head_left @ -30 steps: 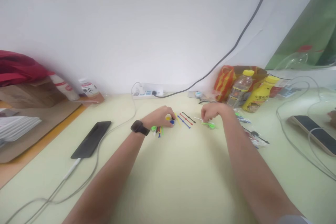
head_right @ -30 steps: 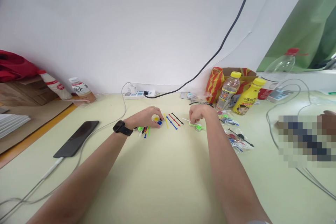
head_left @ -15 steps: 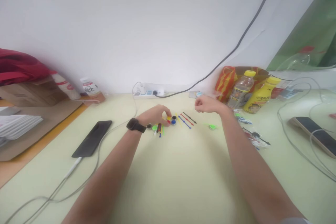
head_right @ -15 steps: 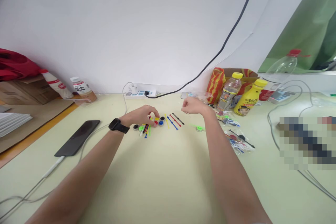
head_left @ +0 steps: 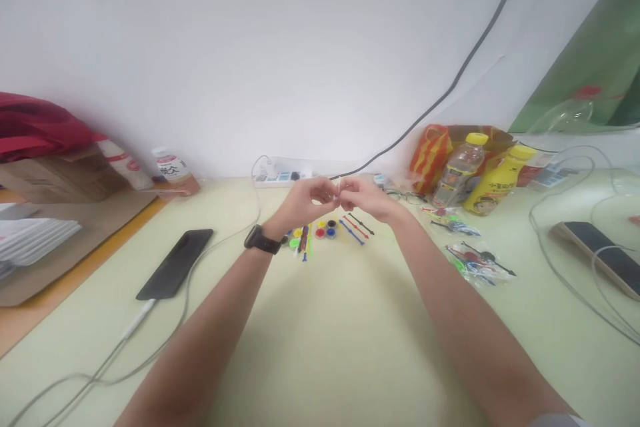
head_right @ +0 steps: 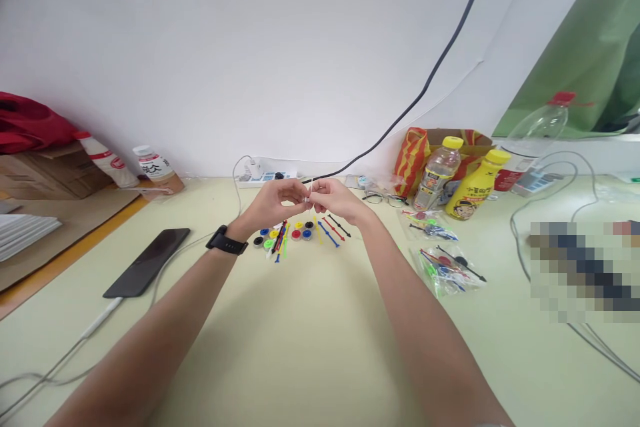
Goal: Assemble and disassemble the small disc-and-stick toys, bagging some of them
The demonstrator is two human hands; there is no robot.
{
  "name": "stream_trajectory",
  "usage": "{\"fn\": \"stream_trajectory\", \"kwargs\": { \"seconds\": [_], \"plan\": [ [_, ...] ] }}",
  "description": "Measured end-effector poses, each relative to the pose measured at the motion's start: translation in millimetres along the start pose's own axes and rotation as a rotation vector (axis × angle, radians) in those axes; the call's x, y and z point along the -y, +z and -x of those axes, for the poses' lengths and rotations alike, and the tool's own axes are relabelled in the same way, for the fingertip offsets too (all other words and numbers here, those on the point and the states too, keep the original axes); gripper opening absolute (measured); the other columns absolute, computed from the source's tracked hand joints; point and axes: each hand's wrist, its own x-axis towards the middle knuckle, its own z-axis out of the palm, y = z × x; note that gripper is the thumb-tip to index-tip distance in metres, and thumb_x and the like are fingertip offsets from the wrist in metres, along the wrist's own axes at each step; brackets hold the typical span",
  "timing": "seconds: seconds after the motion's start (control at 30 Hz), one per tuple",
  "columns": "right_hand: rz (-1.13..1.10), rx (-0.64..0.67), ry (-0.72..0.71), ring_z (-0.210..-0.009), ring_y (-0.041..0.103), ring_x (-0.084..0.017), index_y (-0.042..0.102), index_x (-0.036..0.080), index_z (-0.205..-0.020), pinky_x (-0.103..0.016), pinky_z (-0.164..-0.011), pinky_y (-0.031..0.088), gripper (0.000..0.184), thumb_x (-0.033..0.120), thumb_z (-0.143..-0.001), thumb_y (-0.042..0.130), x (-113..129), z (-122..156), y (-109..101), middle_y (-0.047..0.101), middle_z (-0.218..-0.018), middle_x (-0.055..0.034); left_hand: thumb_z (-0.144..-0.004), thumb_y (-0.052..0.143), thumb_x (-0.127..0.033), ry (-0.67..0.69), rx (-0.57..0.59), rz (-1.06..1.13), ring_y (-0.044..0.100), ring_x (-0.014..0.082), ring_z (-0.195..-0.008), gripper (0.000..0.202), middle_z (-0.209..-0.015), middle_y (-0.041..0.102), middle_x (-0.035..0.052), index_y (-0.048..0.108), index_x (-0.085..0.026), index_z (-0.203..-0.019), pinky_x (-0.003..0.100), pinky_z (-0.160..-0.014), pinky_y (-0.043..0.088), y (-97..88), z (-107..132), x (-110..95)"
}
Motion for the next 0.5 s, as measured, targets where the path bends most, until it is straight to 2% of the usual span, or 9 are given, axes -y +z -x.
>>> {"fn": "stream_trajectory", "kwargs": {
  "seconds": [0.1, 0.2, 0.27, 0.37, 0.5],
  "plan": [
    [0.09, 0.011, 0.031, -0.063, 0.051, -0.013, 0.061, 0.021, -0.083, -0.024, -0.058, 0.038, 0.007, 0.022, -0.078, 0.058, -2, -1, 5, 0.059, -0.07, 0.0025, -0.082, 0.078, -0.041, -0.048, 0.024, 0.001, 0.073, 0.0186, -0.077, 0.027, -0.084, 0.075, 0.0055, 0.067, -0.017, -0.087, 0.029, -0.071, 0.06, -0.6, 2, 3],
    [0.26, 0.011, 0.073, -0.069, 0.052, -0.014, 0.062, 0.02, -0.082, -0.024, -0.059, 0.037, 0.008, 0.025, -0.083, 0.056, -4, 0, 8, 0.061, -0.078, 0.0009, -0.08, 0.078, -0.036, -0.113, 0.086, -0.015, 0.071, 0.017, -0.067, 0.024, -0.073, 0.071, 0.0024, 0.062, -0.018, -0.079, 0.024, -0.056, 0.053, -0.6, 5, 6],
    [0.347, -0.016, 0.086, -0.073, 0.053, -0.015, 0.062, 0.02, -0.083, -0.023, -0.06, 0.038, 0.008, 0.026, -0.085, 0.057, -7, 0, 7, 0.062, -0.081, 0.0003, -0.079, 0.077, -0.033, -0.155, 0.111, -0.053, 0.069, 0.0159, -0.061, 0.023, -0.065, 0.068, 0.0003, 0.059, -0.019, -0.074, 0.023, -0.052, 0.048, -0.7, 5, 9],
    [0.439, -0.048, 0.096, -0.078, 0.057, -0.016, 0.063, 0.02, -0.091, -0.023, -0.063, 0.041, 0.01, 0.026, -0.088, 0.056, -14, -2, 1, 0.066, -0.087, -0.0013, -0.079, 0.074, -0.03, -0.178, 0.158, -0.076, 0.068, 0.0158, -0.06, 0.016, -0.065, 0.069, 0.0002, 0.063, -0.019, -0.076, 0.024, -0.055, 0.049, -2.7, 5, 11],
    [0.705, 0.02, 0.2, -0.087, 0.063, -0.018, 0.069, 0.019, -0.099, -0.024, -0.069, 0.044, 0.015, 0.02, -0.085, 0.063, -24, -5, -7, 0.072, -0.099, -0.0061, -0.077, 0.075, -0.032, -0.117, 0.362, -0.148, 0.069, 0.0176, -0.07, 0.016, -0.077, 0.075, 0.0029, 0.078, -0.02, -0.087, 0.026, -0.063, 0.051, -4.7, 6, 12]
  ]
}}
